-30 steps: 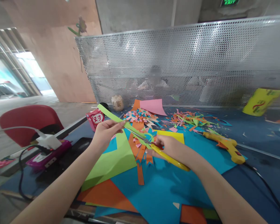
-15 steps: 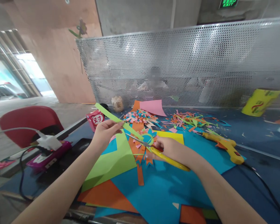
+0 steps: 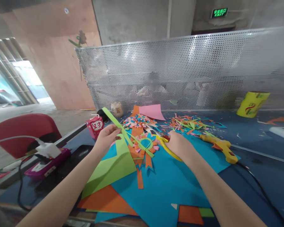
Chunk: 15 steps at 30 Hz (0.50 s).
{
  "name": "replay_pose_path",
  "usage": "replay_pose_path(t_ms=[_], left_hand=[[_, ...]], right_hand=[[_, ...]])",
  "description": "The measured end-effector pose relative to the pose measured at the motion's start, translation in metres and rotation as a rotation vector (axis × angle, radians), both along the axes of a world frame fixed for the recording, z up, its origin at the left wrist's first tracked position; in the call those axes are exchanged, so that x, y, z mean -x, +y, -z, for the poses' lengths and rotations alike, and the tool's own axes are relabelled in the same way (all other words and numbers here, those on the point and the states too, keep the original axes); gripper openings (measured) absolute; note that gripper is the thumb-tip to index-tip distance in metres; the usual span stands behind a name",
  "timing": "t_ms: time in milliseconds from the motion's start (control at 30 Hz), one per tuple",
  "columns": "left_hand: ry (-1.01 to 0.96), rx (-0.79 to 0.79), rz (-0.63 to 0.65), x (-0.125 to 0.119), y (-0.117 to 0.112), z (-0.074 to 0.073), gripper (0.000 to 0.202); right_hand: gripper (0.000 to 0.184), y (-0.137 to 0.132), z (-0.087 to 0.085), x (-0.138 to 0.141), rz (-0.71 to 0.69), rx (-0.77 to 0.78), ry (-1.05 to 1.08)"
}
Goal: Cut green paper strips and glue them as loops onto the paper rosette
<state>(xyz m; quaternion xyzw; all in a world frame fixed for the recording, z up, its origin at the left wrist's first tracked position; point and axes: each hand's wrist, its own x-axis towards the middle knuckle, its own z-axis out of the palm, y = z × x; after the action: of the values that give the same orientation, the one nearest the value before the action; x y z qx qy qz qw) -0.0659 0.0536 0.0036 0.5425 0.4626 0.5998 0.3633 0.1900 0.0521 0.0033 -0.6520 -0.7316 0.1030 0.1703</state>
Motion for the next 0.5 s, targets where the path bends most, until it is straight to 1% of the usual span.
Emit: replay_pose_path(t_ms=[67,133,200,233,367,500], left_hand=[[0.009,0.016,0.046,-0.004,-0.003,0.000,0.019],[0.023,0.044,0.119,-0.007,-0.006,-0.001,0.022],[0.048,0.074,0.191,-0.010,-0.009,-0.002,0.029],[0.064,0.078,0.204,-0.010,-0.010,-0.003,0.032],[0.118,0.017,0.167,-0.009,-0.008,-0.001,0.042],[0.079,0.008,0.200,-0.010,-0.008,0.000,0.044]], right_hand=[[0.032,-0.001,0.001,0.003,-0.022,-0.026,0.051],[0.028,-0.005,0.000,0.006,-0.094,-0.028,0.111],[0.028,-0.011,-0.001,0.010,-0.171,0.011,0.154],[0.029,-0.014,-0.002,0.011,-0.196,0.037,0.170],[0.031,-0.018,0.003,0.015,-0.240,0.104,0.208],[0.029,-0.015,0.012,0.017,-0.276,0.085,0.277]])
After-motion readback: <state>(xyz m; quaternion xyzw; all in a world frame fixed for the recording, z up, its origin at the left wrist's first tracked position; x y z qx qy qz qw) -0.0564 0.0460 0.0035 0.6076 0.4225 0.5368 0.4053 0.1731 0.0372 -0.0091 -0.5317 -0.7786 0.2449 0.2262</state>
